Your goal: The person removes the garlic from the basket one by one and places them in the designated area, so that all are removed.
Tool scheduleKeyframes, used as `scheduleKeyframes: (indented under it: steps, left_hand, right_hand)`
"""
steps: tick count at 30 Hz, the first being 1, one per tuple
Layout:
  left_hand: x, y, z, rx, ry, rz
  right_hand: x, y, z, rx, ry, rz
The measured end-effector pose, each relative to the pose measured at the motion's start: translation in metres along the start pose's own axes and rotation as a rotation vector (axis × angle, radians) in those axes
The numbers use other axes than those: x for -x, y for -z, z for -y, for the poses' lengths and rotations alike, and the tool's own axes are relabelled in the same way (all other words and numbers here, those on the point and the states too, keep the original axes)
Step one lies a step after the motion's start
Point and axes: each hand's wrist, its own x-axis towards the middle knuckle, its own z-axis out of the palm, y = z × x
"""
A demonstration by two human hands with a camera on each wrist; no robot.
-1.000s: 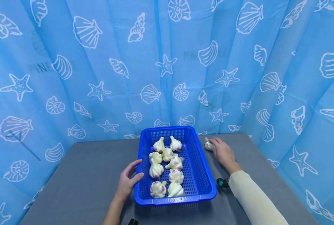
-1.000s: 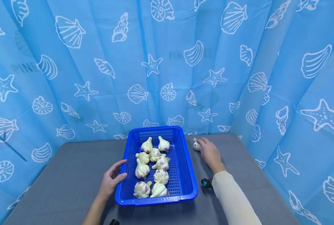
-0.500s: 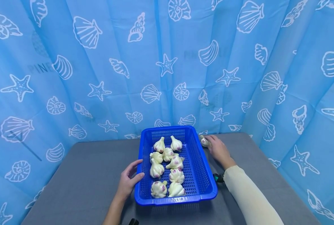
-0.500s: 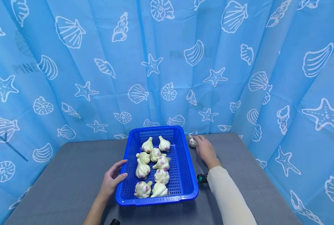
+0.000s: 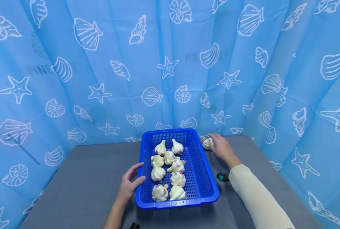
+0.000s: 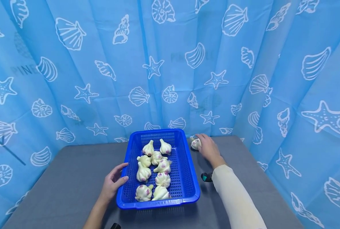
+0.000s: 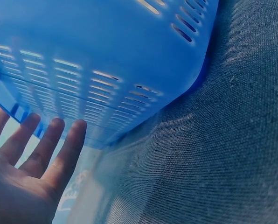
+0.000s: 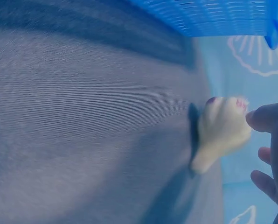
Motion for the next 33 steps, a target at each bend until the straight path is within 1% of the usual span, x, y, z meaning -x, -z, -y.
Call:
scheduleKeyframes:
  steps: [3,7,11,17,23,28,33]
  left_hand:
    - [0.000,0.000,0.001,-0.004,-0.014,0.001]
    - [-0.001,0.000,0.001,0.002,-0.012,0.002]
    - [-0.001,0.000,0.001,0.016,0.008,0.001]
    - [-0.001,-0.001,0.001,0.024,0.027,-0.001]
    - [0.000,-0.001,-0.002,0.029,0.036,-0.002]
    - [0.000,-0.001,-0.001,0.023,0.027,0.004]
    - [-0.001,-0.001,0.000,0.013,0.028,0.000]
  right_hand:
    - [-0.003,0.009,0.003,0.011,0.003,0.000]
    - [-0.008,0.020,0.008,0.025,0.007,0.012]
    - [-0.013,0.031,0.013,0.032,0.011,0.011]
    - [-0.021,0.045,0.024,0.022,0.031,-0.023]
    - [-0.030,0.055,0.039,-0.017,0.040,-0.062]
    - [-0.032,0.058,0.057,-0.042,0.044,-0.078]
    - [-0.031,0.059,0.077,-0.116,0.058,-0.130]
